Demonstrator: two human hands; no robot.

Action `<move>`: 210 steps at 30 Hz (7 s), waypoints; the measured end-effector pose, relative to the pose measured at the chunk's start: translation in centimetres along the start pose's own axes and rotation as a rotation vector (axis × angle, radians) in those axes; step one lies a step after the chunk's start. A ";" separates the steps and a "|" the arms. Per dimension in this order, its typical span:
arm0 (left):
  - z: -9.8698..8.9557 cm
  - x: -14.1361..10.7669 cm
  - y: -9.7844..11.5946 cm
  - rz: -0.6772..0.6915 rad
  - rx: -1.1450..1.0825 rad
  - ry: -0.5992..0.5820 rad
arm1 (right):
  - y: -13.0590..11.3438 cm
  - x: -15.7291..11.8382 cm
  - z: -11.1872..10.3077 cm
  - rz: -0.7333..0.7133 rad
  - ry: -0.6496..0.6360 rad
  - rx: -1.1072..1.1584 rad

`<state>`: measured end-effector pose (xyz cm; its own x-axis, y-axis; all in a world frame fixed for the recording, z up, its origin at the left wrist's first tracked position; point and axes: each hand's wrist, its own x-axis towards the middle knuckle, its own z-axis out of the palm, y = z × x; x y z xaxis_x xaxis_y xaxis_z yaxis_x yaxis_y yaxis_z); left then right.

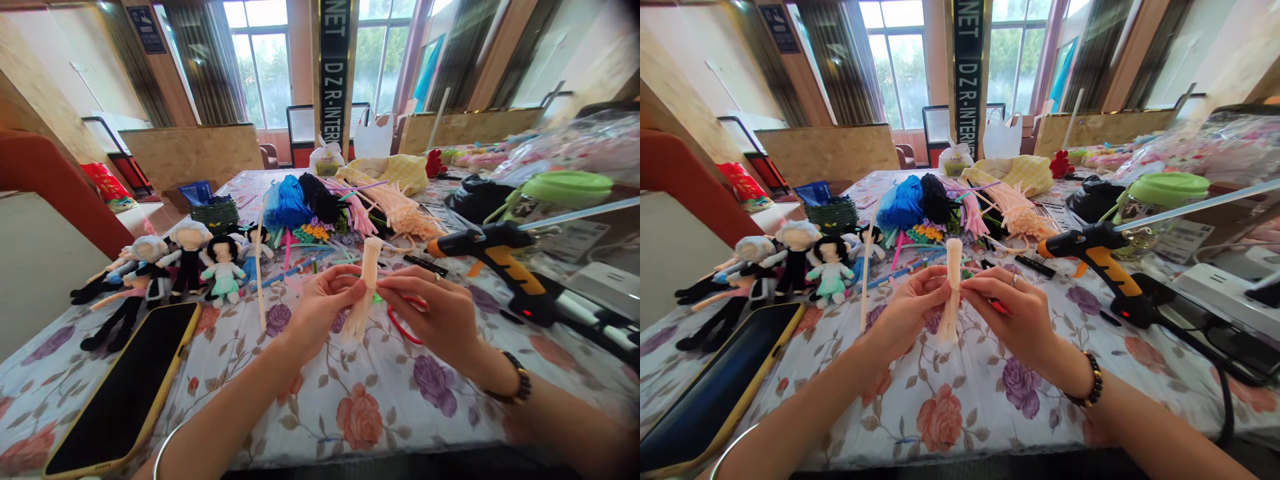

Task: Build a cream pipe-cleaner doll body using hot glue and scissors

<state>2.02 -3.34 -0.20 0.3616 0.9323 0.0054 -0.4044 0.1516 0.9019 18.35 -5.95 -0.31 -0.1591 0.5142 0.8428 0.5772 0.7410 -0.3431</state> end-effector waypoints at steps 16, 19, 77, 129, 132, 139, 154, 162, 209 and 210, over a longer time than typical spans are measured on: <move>0.8 -0.6 0.5 0.258 0.139 0.070 | -0.3 0.2 -0.1 -0.080 0.049 -0.047; 0.7 -0.6 0.5 0.231 0.086 0.031 | -0.4 0.1 -0.1 -0.092 0.060 -0.045; 1.0 -0.8 0.2 0.122 -0.089 0.037 | -0.5 0.0 -0.2 -0.035 0.133 -0.038; 0.7 -0.6 0.2 0.219 -0.048 0.074 | -0.8 0.3 0.1 0.222 0.002 0.312; 0.9 -0.8 0.2 0.270 0.034 0.129 | -0.8 0.2 0.2 0.188 0.032 0.237; 1.2 -1.2 0.3 0.219 0.072 0.091 | -0.8 -0.1 0.1 0.053 0.075 0.037; 1.1 -0.6 0.1 0.126 -0.087 0.012 | -0.8 0.0 0.1 -0.040 0.125 -0.016; 1.2 -0.9 0.4 0.081 -0.143 -0.033 | -0.7 -0.1 0.1 0.087 0.175 0.017; 0.6 -0.6 0.0 0.103 -0.063 -0.010 | -1.2 -0.2 0.1 -0.059 0.105 0.010; 0.6 -0.6 0.0 0.106 -0.043 0.000 | -1.1 -0.2 0.1 -0.061 0.106 0.000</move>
<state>2.34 -4.14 0.07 0.3149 0.9439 0.0997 -0.4763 0.0663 0.8768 17.64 -6.84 -0.16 -0.1079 0.4198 0.9012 0.5690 0.7694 -0.2903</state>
